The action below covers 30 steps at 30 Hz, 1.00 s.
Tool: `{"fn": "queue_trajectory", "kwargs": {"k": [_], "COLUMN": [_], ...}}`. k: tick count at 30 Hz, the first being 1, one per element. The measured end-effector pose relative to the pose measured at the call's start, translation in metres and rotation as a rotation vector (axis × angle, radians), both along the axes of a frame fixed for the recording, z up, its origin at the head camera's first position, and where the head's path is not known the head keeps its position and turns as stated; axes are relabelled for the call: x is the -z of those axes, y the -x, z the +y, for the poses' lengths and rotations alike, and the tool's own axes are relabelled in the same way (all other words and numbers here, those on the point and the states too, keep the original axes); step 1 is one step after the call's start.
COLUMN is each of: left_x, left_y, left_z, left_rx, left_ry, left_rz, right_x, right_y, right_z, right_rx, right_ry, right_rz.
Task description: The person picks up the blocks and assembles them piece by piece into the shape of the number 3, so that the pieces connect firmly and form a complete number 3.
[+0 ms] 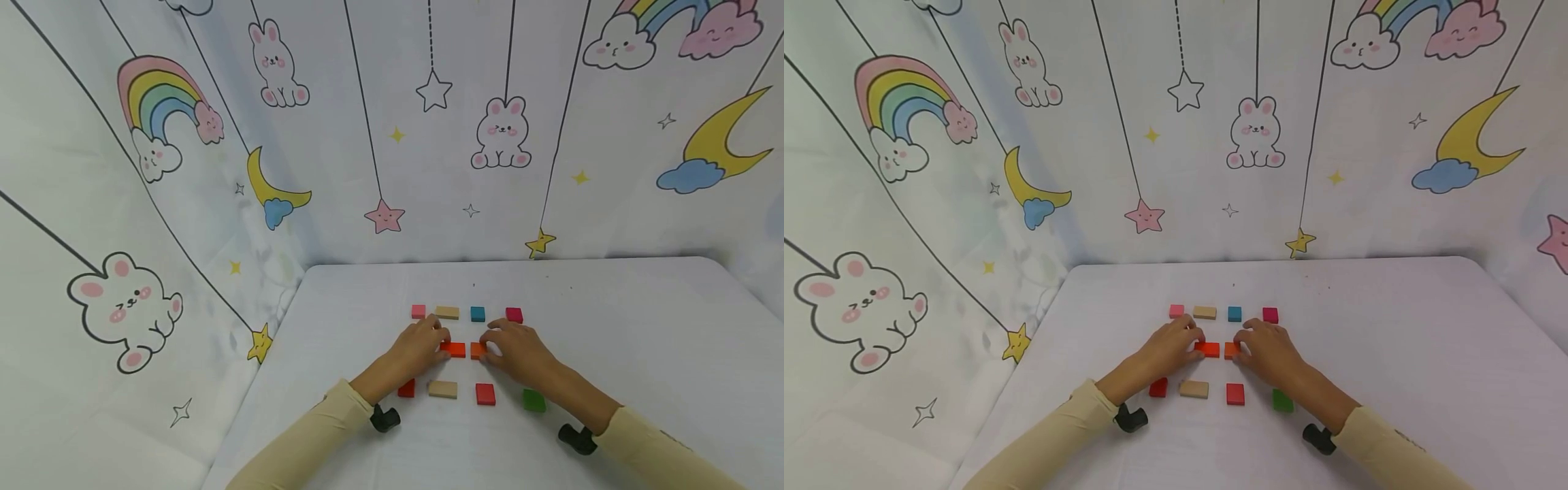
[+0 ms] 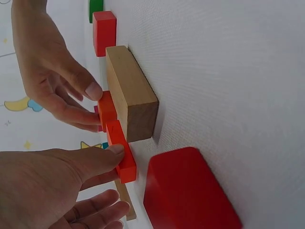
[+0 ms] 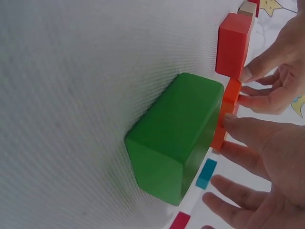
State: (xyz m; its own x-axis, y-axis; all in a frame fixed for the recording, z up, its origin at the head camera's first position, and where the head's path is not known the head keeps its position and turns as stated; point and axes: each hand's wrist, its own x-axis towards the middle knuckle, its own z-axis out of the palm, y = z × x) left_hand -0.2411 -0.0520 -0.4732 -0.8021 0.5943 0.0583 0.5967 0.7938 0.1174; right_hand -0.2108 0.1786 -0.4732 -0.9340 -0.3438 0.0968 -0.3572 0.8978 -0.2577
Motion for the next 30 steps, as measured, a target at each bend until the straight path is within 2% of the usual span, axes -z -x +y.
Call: {"fn": "queue_trajectory", "kwargs": {"k": [21, 30], "left_x": [-0.0039, -0.0026], "left_y": [-0.0011, -0.0021], "left_z": [0.0030, 0.0029], "left_rx": [0.008, 0.021], "left_ry": [0.020, 0.005], "left_rz": [-0.017, -0.005], "right_x": [0.0014, -0.0004], "right_y": [-0.0001, -0.0023], "right_z": [-0.0030, -0.0042], "right_rx": [-0.028, -0.021], "right_ry": [0.019, 0.039], "right_rz": [0.036, 0.013]}}
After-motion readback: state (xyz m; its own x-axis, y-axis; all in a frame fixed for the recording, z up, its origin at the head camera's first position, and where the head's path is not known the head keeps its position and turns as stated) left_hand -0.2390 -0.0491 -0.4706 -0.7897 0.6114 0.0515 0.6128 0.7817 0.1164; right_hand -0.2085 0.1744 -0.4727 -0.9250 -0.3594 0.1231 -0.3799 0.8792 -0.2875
